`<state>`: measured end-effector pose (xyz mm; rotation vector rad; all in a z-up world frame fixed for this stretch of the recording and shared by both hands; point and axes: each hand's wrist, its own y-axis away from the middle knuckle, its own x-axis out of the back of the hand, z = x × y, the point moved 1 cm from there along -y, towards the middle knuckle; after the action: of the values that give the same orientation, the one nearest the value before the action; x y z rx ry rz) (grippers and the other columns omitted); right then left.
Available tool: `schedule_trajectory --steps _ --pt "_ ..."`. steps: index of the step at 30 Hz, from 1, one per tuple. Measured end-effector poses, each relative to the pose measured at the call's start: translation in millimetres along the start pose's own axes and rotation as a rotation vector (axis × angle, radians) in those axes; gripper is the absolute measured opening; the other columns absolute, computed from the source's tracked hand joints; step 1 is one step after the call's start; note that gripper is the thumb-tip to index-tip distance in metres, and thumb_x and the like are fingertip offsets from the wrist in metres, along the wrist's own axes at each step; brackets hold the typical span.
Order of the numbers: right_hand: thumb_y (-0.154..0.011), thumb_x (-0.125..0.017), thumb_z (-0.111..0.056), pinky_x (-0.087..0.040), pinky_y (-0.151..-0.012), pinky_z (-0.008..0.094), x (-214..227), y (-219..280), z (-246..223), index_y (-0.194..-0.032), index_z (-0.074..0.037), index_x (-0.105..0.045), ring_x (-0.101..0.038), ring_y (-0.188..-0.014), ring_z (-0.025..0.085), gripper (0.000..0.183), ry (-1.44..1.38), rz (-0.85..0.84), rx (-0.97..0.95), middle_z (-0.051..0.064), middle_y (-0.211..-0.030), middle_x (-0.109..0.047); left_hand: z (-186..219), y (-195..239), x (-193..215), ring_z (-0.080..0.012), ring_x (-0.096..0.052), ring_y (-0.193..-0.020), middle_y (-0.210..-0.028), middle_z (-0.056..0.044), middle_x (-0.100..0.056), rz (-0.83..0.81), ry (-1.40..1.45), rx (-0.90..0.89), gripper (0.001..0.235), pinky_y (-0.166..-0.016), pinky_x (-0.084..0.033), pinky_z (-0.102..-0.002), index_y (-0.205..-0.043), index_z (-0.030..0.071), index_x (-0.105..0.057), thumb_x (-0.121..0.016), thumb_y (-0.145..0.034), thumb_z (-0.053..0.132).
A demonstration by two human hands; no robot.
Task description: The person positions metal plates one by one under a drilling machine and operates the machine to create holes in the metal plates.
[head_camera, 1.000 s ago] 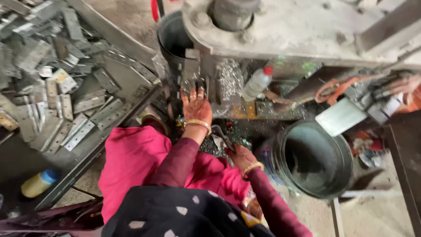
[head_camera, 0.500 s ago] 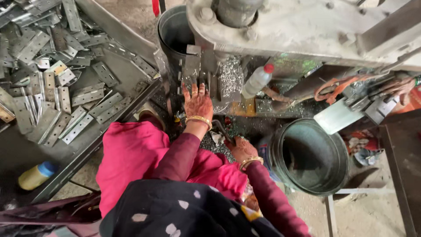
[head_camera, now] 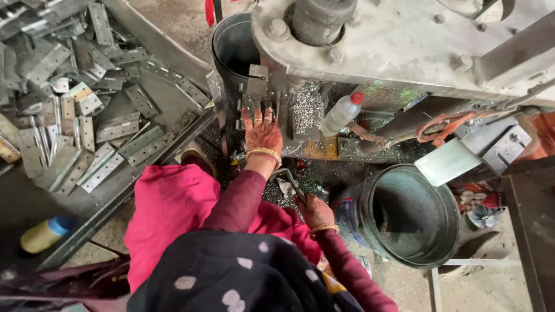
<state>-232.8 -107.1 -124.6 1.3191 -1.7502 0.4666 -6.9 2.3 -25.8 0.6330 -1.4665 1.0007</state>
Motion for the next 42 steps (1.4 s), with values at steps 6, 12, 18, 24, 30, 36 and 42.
schedule_trajectory --steps 6,12,18,24,30,36,42 --pt "-0.093 -0.063 -0.050 -0.052 -0.068 0.053 -14 -18 34 -0.097 -0.003 -0.064 -0.070 -0.079 0.043 0.047 0.036 -0.110 0.017 0.025 -0.085 -0.068 -3 -2 15 -0.0297 -0.024 -0.160 -0.160 -0.004 -0.046 -0.196 -0.055 -0.003 0.037 -0.127 -0.003 -0.063 -0.129 0.014 -0.071 -0.043 -0.104 0.018" --pt "-0.087 -0.071 -0.046 -0.052 -0.067 0.054 -56 -5 51 -0.090 -0.003 -0.068 -0.069 -0.077 0.045 0.043 -0.050 0.027 0.015 0.025 -0.079 -0.070 -6 15 27 -0.0333 -0.032 -0.147 -0.150 -0.007 -0.054 0.057 -0.014 -0.057 0.044 -0.122 -0.003 -0.066 -0.133 0.013 -0.071 -0.046 -0.097 0.020" --pt "-0.090 -0.067 -0.051 -0.052 -0.068 0.054 -8 -15 35 -0.095 -0.007 -0.064 -0.070 -0.080 0.043 0.044 0.027 -0.044 0.037 0.021 -0.083 -0.071 -10 -18 36 -0.0316 -0.019 -0.158 -0.159 -0.004 -0.045 -0.166 -0.100 -0.053 0.040 -0.125 0.002 -0.060 -0.125 0.014 -0.073 -0.040 -0.105 0.026" --pt "-0.087 -0.070 -0.044 -0.051 -0.069 0.053 -43 3 42 -0.101 -0.008 -0.066 -0.068 -0.080 0.045 0.039 -0.111 0.051 -0.005 0.025 -0.085 -0.070 -4 -11 36 -0.0351 -0.011 -0.158 -0.164 -0.002 -0.033 -0.287 -0.125 -0.048 0.038 -0.119 0.004 -0.063 -0.118 0.018 -0.074 -0.045 -0.095 0.015" --pt "-0.091 -0.067 -0.052 -0.051 -0.073 0.052 -21 -19 42 -0.095 -0.006 -0.065 -0.068 -0.085 0.044 0.046 -0.004 -0.086 -0.011 0.024 -0.088 -0.071 -10 -21 12 -0.0304 -0.022 -0.153 -0.157 -0.005 -0.045 -0.039 0.032 -0.033 0.042 -0.126 0.001 -0.063 -0.133 0.016 -0.068 -0.039 -0.103 0.020" --pt "-0.088 -0.067 -0.054 -0.052 -0.073 0.054 -48 -4 47 -0.097 -0.007 -0.064 -0.069 -0.085 0.044 0.048 0.024 0.008 -0.085 0.024 -0.088 -0.071 9 -33 35 -0.0314 -0.019 -0.157 -0.165 -0.004 -0.038 -0.304 -0.143 -0.008 0.041 -0.123 0.002 -0.063 -0.134 0.014 -0.065 -0.039 -0.104 0.023" --pt "-0.090 -0.066 -0.048 -0.052 -0.074 0.055 -44 6 49 -0.109 -0.008 -0.062 -0.069 -0.086 0.043 0.045 0.053 0.011 -0.024 0.023 -0.091 -0.072 -33 -22 29 -0.0278 -0.037 -0.146 -0.152 0.000 -0.053 -0.079 0.302 0.006 0.042 -0.121 -0.018 -0.061 -0.131 0.021 -0.067 -0.063 -0.090 0.024"
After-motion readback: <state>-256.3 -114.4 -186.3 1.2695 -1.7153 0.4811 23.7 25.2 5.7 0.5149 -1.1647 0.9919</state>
